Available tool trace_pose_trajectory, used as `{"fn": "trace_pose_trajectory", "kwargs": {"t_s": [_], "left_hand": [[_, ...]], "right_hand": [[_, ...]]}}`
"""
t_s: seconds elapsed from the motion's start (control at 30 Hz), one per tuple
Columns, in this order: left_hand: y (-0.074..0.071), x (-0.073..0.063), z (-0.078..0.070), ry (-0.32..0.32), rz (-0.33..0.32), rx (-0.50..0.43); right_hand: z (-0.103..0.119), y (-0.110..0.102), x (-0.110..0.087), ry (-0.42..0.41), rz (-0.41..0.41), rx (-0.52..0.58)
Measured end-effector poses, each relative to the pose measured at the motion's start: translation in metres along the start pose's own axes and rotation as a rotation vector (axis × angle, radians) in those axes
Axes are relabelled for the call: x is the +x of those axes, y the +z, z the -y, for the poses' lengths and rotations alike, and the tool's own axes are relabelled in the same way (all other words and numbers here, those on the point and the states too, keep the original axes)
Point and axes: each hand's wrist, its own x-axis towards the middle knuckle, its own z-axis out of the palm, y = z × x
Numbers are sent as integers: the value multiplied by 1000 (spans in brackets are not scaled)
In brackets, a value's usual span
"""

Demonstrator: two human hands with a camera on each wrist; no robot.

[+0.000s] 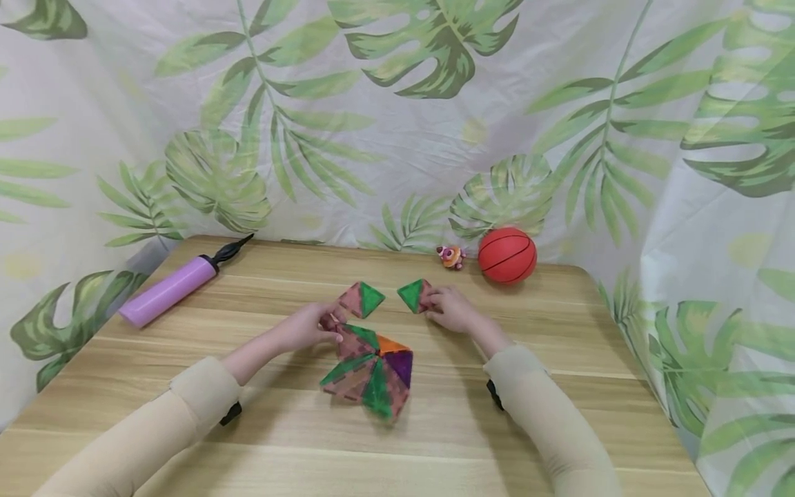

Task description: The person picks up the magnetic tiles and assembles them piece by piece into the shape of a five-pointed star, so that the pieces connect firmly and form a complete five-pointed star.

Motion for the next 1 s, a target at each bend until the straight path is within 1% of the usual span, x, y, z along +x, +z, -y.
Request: {"fn": "trace_pose_trajectory", "kwargs": {"t_s": [0.1, 0.13, 0.27, 0.37, 0.43, 0.47, 0.73, 0.83, 1.0], "left_hand": [[0, -6, -2, 25, -20, 26], [-1, -7, -3, 31, -28, 38], [-1, -11, -3, 45, -49, 84], [0, -11, -3, 54, -62, 119], [0, -11, -4, 66, -68, 138], [0, -11, -5, 71, -69, 142], [5, -11, -9, 90, -53, 145], [5, -12, -10, 90, -50, 150], [2, -11, -9, 82, -16, 160]], "right_hand": [[1, -5, -11, 31, 23, 35], [1, -7, -14, 27, 24, 42], [-2, -11, -20, 37, 5, 47], [-4, -13, -17, 67, -18, 20], [-7, -12, -14, 98, -17, 3], [-9, -10, -13, 100, -13, -4], [-16, 2, -5, 190, 71, -55], [-15, 3, -3, 192, 74, -69], [-13, 3, 0, 160, 58, -31]]}}
